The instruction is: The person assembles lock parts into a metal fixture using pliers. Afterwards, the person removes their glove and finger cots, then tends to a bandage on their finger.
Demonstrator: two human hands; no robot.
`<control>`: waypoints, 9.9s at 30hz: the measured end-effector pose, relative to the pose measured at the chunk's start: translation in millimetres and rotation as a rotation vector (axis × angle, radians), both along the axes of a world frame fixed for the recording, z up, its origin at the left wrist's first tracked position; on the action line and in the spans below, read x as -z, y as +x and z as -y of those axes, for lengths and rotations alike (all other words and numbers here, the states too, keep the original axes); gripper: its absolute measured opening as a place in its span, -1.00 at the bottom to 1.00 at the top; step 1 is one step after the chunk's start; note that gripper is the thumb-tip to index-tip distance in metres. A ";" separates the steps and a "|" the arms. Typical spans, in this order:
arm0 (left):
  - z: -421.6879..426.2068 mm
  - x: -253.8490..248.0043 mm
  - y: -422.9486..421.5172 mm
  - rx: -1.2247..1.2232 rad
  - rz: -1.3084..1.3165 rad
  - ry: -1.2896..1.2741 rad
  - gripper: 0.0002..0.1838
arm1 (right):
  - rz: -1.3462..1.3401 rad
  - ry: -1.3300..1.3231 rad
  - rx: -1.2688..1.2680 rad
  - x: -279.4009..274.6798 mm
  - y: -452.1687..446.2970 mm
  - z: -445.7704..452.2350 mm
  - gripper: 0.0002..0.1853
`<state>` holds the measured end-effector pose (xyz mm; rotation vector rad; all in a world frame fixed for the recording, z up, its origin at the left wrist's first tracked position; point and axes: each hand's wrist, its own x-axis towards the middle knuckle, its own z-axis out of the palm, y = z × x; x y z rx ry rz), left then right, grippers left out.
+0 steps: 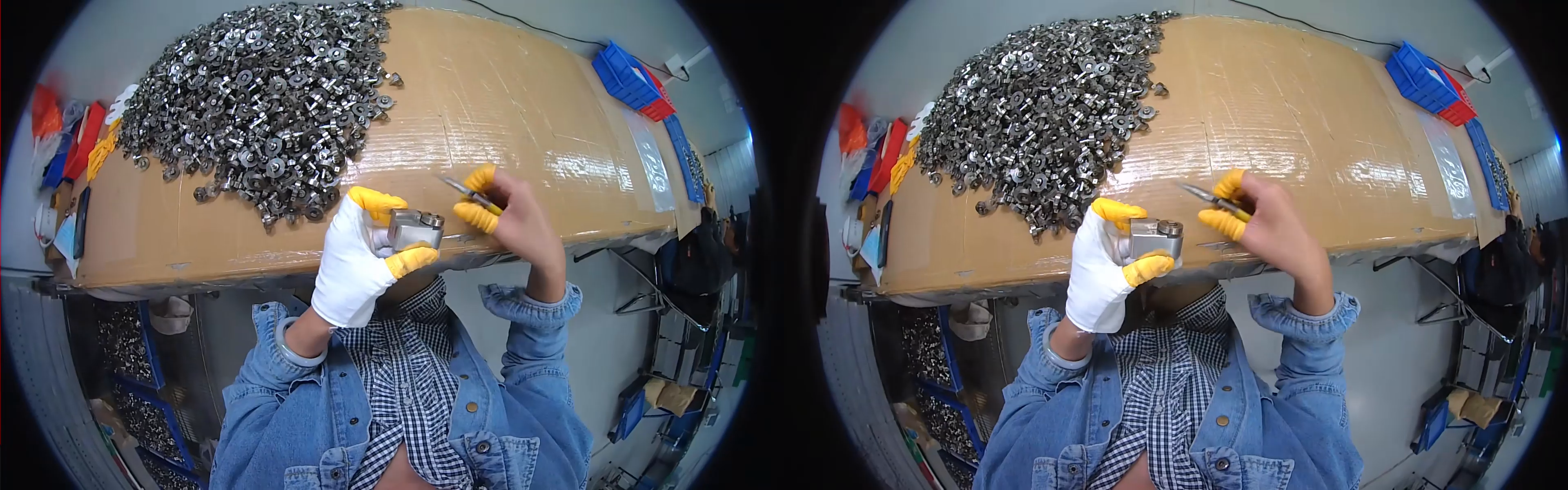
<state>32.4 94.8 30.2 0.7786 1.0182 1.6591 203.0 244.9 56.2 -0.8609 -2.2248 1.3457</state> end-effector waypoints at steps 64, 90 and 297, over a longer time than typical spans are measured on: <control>32.6 -17.6 14.0 0.106 0.109 -0.003 -0.38 | -0.208 0.564 0.007 -42.7 21.2 82.3 -0.54; 33.3 -7.2 10.6 0.161 0.063 -0.096 -0.39 | -0.205 0.139 -0.236 -8.4 2.2 43.1 -0.70; 31.6 37.8 70.0 0.037 -0.254 0.254 -0.45 | -0.626 -0.051 0.128 48.8 4.1 78.6 -0.72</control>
